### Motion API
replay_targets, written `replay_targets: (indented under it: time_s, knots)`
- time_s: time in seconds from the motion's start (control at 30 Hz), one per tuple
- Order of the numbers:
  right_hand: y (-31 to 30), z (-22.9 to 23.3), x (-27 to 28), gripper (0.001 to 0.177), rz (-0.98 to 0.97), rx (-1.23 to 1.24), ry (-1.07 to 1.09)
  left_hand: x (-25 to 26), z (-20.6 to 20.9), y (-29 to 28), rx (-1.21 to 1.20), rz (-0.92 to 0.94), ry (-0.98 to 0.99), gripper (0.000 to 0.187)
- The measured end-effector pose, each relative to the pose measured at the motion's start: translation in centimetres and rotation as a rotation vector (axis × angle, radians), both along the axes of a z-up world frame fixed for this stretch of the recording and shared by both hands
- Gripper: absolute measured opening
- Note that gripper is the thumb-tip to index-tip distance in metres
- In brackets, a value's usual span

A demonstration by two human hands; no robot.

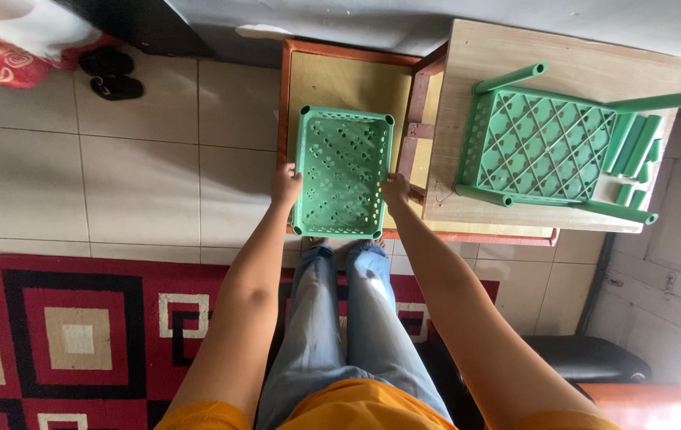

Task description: The person assembles a green plastic storage rack by inserting cylindrical legs into the base and stacking a second tray on top. They handle the trays and legs by hand, aligning and pressing the legs into place, then stacking the second tray to form a two-tier rack.

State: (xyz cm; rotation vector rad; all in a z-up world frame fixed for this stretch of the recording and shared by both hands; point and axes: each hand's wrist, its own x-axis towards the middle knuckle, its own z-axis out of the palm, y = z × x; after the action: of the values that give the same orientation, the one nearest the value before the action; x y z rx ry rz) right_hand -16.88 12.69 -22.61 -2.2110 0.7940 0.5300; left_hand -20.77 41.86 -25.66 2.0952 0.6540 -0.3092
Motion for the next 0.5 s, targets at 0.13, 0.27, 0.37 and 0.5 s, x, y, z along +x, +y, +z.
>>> replay_targets:
  time_s: [0.13, 0.27, 0.37, 0.5]
  knots:
    - [-0.1, 2.3, 0.0, 0.026, -0.195, 0.494, -0.026, -0.4, 3.0, 1.9, -0.186, 0.137, -0.051, 0.041]
    - [0.3, 6.3, 1.0, 0.019, -0.154, 0.677, -0.136, 0.9, 7.5, 3.6, -0.008, 0.154, -0.275, 0.032]
    - [0.2, 10.8, 2.7, 0.016, -0.144, 0.828, -0.164, 2.3, 11.8, 5.0, 0.017, 0.137, -0.386, 0.03]
    - [-0.5, 18.6, 4.6, 0.016, -0.208, 1.144, -0.246, 4.4, 17.5, 4.9, -0.028, 0.099, -0.536, 0.027]
